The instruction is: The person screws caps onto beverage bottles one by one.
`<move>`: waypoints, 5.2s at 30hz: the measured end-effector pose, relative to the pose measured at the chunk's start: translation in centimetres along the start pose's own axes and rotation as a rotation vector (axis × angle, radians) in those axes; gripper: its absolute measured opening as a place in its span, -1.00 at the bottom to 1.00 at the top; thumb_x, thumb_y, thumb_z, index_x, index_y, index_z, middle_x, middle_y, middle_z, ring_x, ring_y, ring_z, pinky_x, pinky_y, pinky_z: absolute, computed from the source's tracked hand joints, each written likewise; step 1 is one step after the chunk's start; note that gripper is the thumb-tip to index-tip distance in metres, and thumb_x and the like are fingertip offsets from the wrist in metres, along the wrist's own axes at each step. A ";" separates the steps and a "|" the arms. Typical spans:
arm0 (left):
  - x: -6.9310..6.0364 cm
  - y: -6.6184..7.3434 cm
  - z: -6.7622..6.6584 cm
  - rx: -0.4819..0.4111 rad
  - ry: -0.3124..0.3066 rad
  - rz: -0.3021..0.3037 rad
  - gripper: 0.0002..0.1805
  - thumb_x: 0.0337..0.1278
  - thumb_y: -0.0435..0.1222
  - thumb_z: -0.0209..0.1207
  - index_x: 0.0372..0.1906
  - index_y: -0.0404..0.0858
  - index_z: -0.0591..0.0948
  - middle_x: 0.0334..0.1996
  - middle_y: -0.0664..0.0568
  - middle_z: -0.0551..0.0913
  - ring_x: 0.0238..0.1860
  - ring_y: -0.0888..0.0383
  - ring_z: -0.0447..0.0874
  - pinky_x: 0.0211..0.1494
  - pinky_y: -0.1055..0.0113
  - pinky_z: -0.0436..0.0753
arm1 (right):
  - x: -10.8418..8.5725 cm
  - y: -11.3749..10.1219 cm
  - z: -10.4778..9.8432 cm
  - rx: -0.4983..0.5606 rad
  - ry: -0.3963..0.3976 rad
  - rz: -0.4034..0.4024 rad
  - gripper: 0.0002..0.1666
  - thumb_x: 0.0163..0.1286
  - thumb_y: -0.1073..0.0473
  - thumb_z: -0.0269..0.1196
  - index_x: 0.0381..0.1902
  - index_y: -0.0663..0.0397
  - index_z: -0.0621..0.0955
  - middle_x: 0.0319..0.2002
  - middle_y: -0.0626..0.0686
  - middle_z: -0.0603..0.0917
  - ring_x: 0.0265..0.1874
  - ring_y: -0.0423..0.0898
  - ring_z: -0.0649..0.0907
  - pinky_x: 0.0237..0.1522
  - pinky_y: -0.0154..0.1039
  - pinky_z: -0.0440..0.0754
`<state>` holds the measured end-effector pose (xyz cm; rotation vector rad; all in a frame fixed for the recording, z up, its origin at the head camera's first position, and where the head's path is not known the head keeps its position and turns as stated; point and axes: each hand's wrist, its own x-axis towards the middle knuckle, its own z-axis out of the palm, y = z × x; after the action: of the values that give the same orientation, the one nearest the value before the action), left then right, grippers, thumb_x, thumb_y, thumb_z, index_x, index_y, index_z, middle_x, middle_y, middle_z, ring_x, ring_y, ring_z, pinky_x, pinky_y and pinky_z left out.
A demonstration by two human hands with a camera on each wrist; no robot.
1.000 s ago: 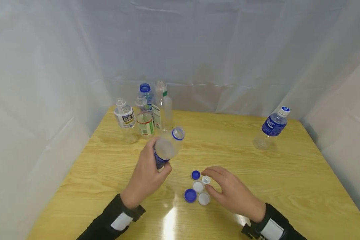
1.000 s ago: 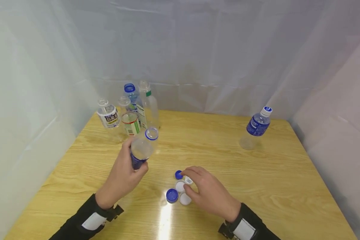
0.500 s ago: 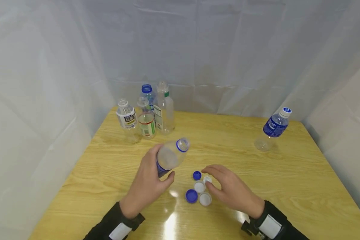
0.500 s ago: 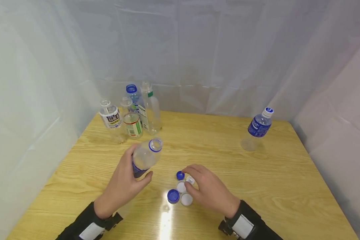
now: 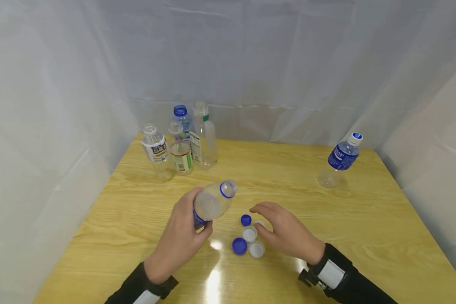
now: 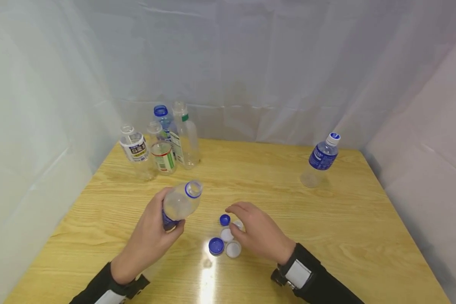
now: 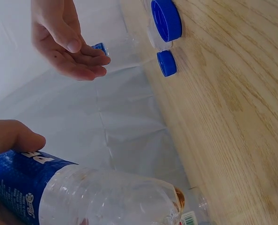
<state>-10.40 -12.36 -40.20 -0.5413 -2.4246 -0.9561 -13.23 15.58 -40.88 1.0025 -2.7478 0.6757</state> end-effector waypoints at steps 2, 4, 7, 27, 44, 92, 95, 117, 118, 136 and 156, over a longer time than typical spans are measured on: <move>-0.1 -0.1 0.0 0.005 -0.003 0.000 -0.06 -0.21 -0.40 0.49 0.39 -0.30 0.29 0.16 -0.23 0.53 0.14 -0.16 0.55 0.23 -0.11 0.55 | 0.5 0.1 0.2 -0.018 -0.011 0.007 -0.59 0.40 0.09 0.30 0.18 0.01 0.62 0.14 0.00 0.65 0.18 -0.06 0.62 0.20 -0.09 0.62; -0.1 -0.1 0.1 0.007 -0.009 0.000 -0.06 -0.21 -0.39 0.49 0.38 -0.29 0.29 0.16 -0.22 0.53 0.14 -0.16 0.55 0.23 -0.11 0.55 | 1.1 0.2 0.5 -0.050 -0.022 0.006 -0.59 0.39 0.08 0.31 0.17 0.00 0.62 0.14 0.00 0.65 0.16 -0.05 0.63 0.18 -0.09 0.63; -0.2 -0.1 0.2 0.011 -0.018 -0.001 -0.05 -0.22 -0.39 0.50 0.38 -0.28 0.29 0.15 -0.21 0.53 0.13 -0.16 0.55 0.21 -0.12 0.56 | 2.2 0.5 1.3 -0.114 -0.036 -0.020 -0.60 0.36 0.08 0.34 0.14 0.01 0.65 0.08 -0.01 0.68 0.09 -0.07 0.65 0.12 -0.12 0.66; -1.1 -0.7 0.3 0.050 -0.030 -0.019 -0.04 -0.25 -0.38 0.52 0.37 -0.27 0.29 0.09 -0.23 0.57 0.09 -0.14 0.57 0.20 -0.10 0.56 | 5.0 0.8 5.2 -0.220 -0.208 0.032 -0.76 0.33 0.02 0.36 -0.22 0.06 0.69 -0.39 -0.08 0.55 -0.51 -0.26 0.48 -0.51 -0.37 0.48; -1.1 -0.5 0.4 0.057 -0.041 -0.026 -0.03 -0.27 -0.38 0.52 0.37 -0.26 0.30 0.05 -0.22 0.58 0.04 -0.12 0.58 0.14 -0.07 0.58 | 4.7 0.6 4.8 -0.174 -0.157 0.028 -0.78 0.31 0.18 0.31 -0.13 0.18 0.71 -0.17 0.04 0.65 -0.28 -0.17 0.65 -0.27 -0.33 0.68; -0.9 0.1 1.1 0.126 -0.124 0.027 -0.06 -0.21 -0.33 0.51 0.38 -0.33 0.33 0.09 -0.18 0.59 0.08 -0.09 0.60 0.18 -0.07 0.59 | 3.4 -4.6 -5.7 0.273 0.434 -0.217 -0.69 0.20 0.23 0.48 -0.34 -0.01 0.51 -0.13 -0.06 0.72 -0.18 -0.18 0.61 -0.23 -0.32 0.52; -1.0 0.2 1.2 0.128 -0.126 0.034 -0.06 -0.22 -0.32 0.52 0.38 -0.33 0.34 0.10 -0.16 0.59 0.07 -0.07 0.60 0.17 -0.06 0.59 | 3.4 -4.7 -5.6 0.279 0.413 -0.219 -0.70 0.20 0.23 0.48 -0.32 0.00 0.52 -0.12 -0.05 0.72 -0.16 -0.17 0.62 -0.24 -0.29 0.55; -0.9 0.6 1.0 0.127 -0.169 -0.004 -0.07 -0.30 -0.35 0.52 0.35 -0.28 0.38 0.10 -0.12 0.61 0.08 -0.04 0.60 0.17 0.01 0.58 | 2.8 -4.8 -6.3 0.281 0.222 -0.201 -0.66 0.33 0.23 0.38 0.07 0.02 0.67 -0.02 -0.07 0.73 -0.06 -0.20 0.68 -0.01 -0.25 0.70; -0.9 0.6 1.0 0.128 -0.173 -0.007 -0.07 -0.29 -0.35 0.52 0.35 -0.27 0.38 0.10 -0.12 0.61 0.09 -0.04 0.60 0.17 0.00 0.58 | 2.8 -4.7 -6.4 0.275 0.219 -0.195 -0.65 0.33 0.23 0.38 0.07 0.03 0.67 -0.03 -0.07 0.73 -0.08 -0.21 0.68 -0.03 -0.26 0.70; -0.6 1.0 0.9 0.127 -0.186 0.011 -0.09 -0.34 -0.36 0.56 0.30 -0.26 0.42 0.07 -0.08 0.63 0.09 -0.02 0.61 0.14 0.03 0.57 | 2.5 -4.3 -6.6 0.238 0.179 -0.144 -0.73 0.30 0.16 0.42 -0.05 0.02 0.67 -0.20 -0.18 0.70 -0.26 -0.33 0.64 -0.21 -0.35 0.70; -0.8 1.4 1.1 0.173 -0.201 0.057 -0.07 -0.33 -0.33 0.57 0.32 -0.21 0.41 0.06 -0.05 0.61 0.09 0.01 0.60 0.09 0.09 0.53 | 2.3 -3.5 -5.8 -0.028 0.306 -0.153 -0.45 0.59 -0.20 -0.01 -0.60 -0.13 0.50 -0.63 -0.23 0.41 -0.62 -0.37 0.37 -0.57 -0.44 0.35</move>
<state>-9.36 -10.79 -40.66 -0.6669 -2.6226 -0.6884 -12.85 14.57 -33.82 0.9980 -2.3858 0.6989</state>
